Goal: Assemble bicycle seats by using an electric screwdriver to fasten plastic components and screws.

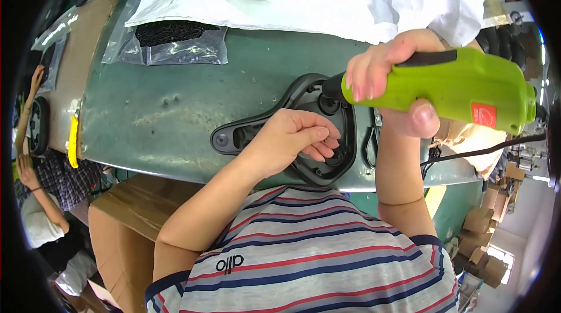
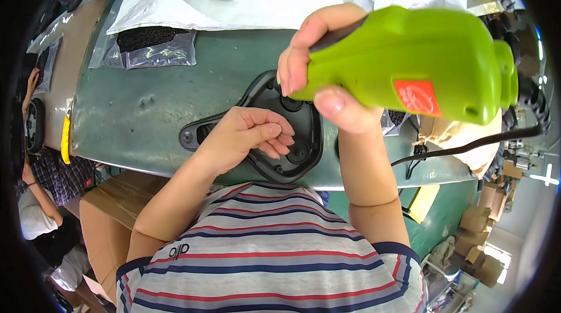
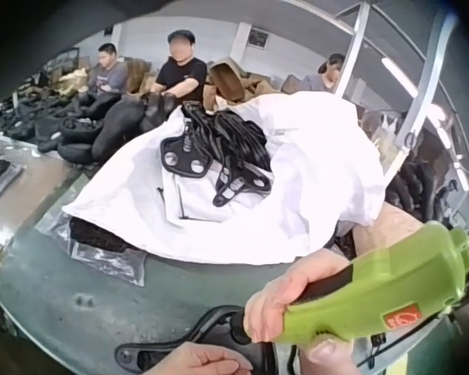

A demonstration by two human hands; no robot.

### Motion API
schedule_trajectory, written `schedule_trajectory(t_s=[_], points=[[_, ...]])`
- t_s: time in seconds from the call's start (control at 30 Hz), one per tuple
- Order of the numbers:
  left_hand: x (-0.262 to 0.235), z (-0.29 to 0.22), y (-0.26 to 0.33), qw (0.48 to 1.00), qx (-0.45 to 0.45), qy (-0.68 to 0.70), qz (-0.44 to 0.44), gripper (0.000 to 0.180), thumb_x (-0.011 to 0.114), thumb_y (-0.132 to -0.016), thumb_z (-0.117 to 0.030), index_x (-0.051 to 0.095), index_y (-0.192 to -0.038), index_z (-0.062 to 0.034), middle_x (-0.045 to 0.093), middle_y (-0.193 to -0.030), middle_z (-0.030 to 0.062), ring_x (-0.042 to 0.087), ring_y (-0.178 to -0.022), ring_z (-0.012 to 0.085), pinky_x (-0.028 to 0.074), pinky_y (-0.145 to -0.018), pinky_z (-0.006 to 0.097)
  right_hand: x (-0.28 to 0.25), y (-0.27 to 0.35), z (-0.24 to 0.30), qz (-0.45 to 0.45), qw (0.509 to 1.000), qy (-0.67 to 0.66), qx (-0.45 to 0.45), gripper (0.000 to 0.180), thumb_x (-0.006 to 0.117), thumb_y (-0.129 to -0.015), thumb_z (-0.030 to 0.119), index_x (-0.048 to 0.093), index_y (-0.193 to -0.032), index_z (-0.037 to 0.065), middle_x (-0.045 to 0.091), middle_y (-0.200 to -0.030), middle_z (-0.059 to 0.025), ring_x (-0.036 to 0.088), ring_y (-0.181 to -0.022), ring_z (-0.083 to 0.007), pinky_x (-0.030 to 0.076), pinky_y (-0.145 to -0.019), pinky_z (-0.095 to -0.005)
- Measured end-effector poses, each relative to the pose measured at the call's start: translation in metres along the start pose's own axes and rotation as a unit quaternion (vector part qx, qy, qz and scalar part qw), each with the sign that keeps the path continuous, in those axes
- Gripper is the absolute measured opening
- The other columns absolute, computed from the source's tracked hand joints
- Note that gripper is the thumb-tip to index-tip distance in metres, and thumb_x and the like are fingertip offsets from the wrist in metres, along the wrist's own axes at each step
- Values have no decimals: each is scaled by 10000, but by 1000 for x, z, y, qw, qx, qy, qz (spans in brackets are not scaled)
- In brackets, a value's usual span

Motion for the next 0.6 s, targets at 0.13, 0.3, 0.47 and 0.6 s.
schedule_trajectory(t_s=[0.13,0.3,0.47,0.6], points=[[1,2,-5,999,-7,1,36,136,553,-884,-104,585,-918,23,636,-804,81,625,-724,141,512,-653,242,-2,-4,-12,-15,999,16,35,518,710,-699,232,437,-1026,-62,538,-706,-111,550,-604,-189,489,-587,-313],[5,11,-7,997,-26,-15,69,53,602,-839,-45,586,-862,1,626,-772,59,599,-683,103,501,-638,222,-5,-18,-28,4,998,-10,64,500,718,-695,278,443,-961,-44,524,-665,-98,539,-559,-180,474,-529,-298],[5,13,-8,996,-43,-36,70,83,596,-833,-27,638,-896,5,624,-772,34,581,-688,90,496,-654,228,-3,-26,-50,58,992,-68,92,508,740,-677,296,442,-924,-33,531,-646,-87,535,-544,-170,464,-500,-287],[5,10,-5,994,-27,-71,77,85,590,-821,-7,642,-886,8,624,-770,32,577,-690,84,489,-657,225,-7,-22,-53,28,993,-68,97,504,743,-678,295,445,-921,-30,544,-659,-91,537,-552,-168,464,-506,-285]])
Point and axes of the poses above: each hand's wrist, its own y-axis away from the middle knuckle, its own x-axis out of the palm, z = x × y, the point moved 10 cm from there along -y, towards the middle knuckle
